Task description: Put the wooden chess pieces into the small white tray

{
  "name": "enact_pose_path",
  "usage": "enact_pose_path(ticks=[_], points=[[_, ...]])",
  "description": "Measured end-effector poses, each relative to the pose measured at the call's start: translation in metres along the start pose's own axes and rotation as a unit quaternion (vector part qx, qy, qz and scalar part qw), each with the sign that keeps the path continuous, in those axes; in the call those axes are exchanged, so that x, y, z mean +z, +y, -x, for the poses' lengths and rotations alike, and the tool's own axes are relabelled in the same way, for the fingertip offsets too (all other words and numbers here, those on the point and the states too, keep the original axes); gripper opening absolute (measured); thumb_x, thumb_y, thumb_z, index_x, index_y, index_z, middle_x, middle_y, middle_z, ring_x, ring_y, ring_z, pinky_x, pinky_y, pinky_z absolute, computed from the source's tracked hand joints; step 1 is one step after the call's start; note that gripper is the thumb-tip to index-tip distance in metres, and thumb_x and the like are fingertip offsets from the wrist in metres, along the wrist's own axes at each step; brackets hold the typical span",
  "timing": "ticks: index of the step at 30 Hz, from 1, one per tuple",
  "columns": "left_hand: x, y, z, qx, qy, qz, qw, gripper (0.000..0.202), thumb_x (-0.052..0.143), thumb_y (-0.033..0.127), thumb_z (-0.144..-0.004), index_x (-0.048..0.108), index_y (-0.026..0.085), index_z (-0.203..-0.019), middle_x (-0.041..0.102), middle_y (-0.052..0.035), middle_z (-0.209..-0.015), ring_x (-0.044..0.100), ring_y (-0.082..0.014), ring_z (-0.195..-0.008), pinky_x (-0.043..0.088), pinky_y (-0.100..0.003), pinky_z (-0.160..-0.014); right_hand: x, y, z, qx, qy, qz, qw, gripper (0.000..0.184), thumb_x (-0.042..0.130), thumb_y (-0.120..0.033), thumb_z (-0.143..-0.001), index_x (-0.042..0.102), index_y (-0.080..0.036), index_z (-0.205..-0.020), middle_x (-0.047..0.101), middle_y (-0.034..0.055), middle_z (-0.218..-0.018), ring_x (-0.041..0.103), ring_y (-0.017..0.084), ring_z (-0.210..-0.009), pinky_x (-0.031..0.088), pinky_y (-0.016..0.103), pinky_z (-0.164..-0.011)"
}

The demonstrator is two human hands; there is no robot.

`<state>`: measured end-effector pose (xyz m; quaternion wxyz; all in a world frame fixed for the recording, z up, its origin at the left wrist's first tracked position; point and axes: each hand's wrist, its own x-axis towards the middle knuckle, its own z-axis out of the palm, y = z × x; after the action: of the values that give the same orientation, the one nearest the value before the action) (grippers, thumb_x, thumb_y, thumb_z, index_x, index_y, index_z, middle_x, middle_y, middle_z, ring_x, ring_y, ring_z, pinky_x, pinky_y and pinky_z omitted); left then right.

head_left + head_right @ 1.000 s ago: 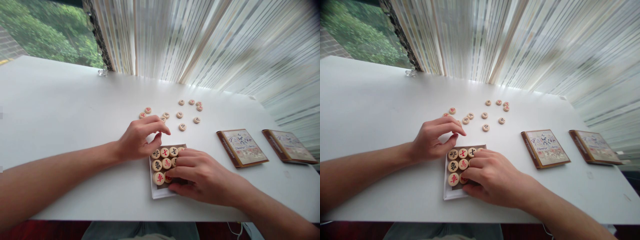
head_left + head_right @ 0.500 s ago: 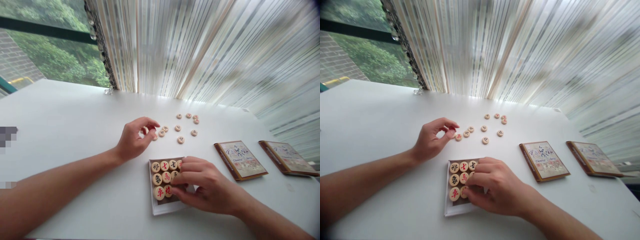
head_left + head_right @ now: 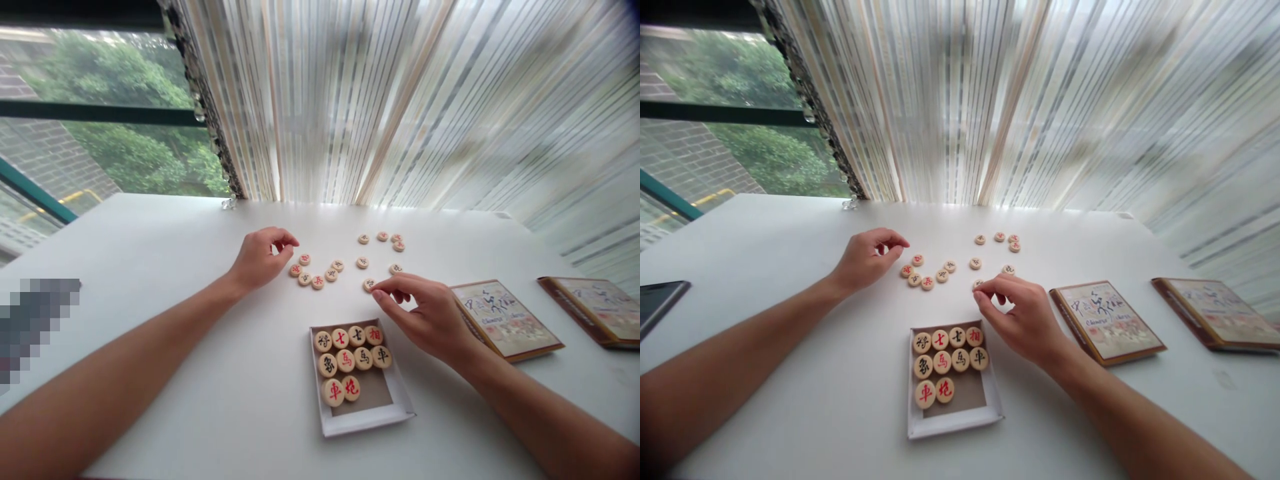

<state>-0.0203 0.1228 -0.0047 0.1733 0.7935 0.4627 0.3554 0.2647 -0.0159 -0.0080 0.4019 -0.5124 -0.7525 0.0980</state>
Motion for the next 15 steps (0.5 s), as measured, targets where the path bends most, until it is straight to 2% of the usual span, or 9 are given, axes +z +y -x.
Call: enact_pose_path(ticks=[5, 11, 15], points=[[0.002, -0.004, -0.001, -0.043, -0.035, -0.007, 0.998, 0.023, 0.063, 0.027, -0.087, 0.082, 0.018, -0.097, 0.082, -0.0045, -0.086, 0.065, -0.0167, -0.068, 0.052, -0.030, -0.072, 0.000, 0.007, -0.002, 0.031, 0.001, -0.001, 1.000, 0.015, 0.066, -0.024, -0.099, 0.078, -0.020, -0.089, 0.075, 0.0038, -0.077, 0.057, 0.017, -0.065, 0.046, 0.031, -0.060], [0.008, -0.004, 0.003, -0.034, -0.087, -0.021, 0.995, 0.034, 0.067, 0.042, -0.093, 0.082, 0.021, -0.115, 0.081, -0.0049, -0.097, 0.067, -0.0177, -0.074, 0.054, -0.030, -0.073, 0.004, 0.012, -0.001, 0.046, -0.002, -0.016, 0.999, 0.016, 0.067, -0.025, -0.098, 0.079, -0.020, -0.090, 0.077, 0.0053, -0.082, 0.058, 0.017, -0.067, 0.046, 0.031, -0.060], [0.015, -0.001, 0.003, -0.034, -0.093, -0.049, 0.994, 0.035, 0.075, 0.047, -0.088, 0.084, 0.022, -0.111, 0.078, -0.0065, -0.102, 0.066, -0.0192, -0.078, 0.053, -0.031, -0.076, 0.005, 0.012, 0.000, 0.053, -0.012, -0.025, 0.998, 0.016, 0.067, -0.026, -0.098, 0.080, -0.019, -0.092, 0.077, 0.0051, -0.081, 0.059, 0.017, -0.067, 0.046, 0.030, -0.061]])
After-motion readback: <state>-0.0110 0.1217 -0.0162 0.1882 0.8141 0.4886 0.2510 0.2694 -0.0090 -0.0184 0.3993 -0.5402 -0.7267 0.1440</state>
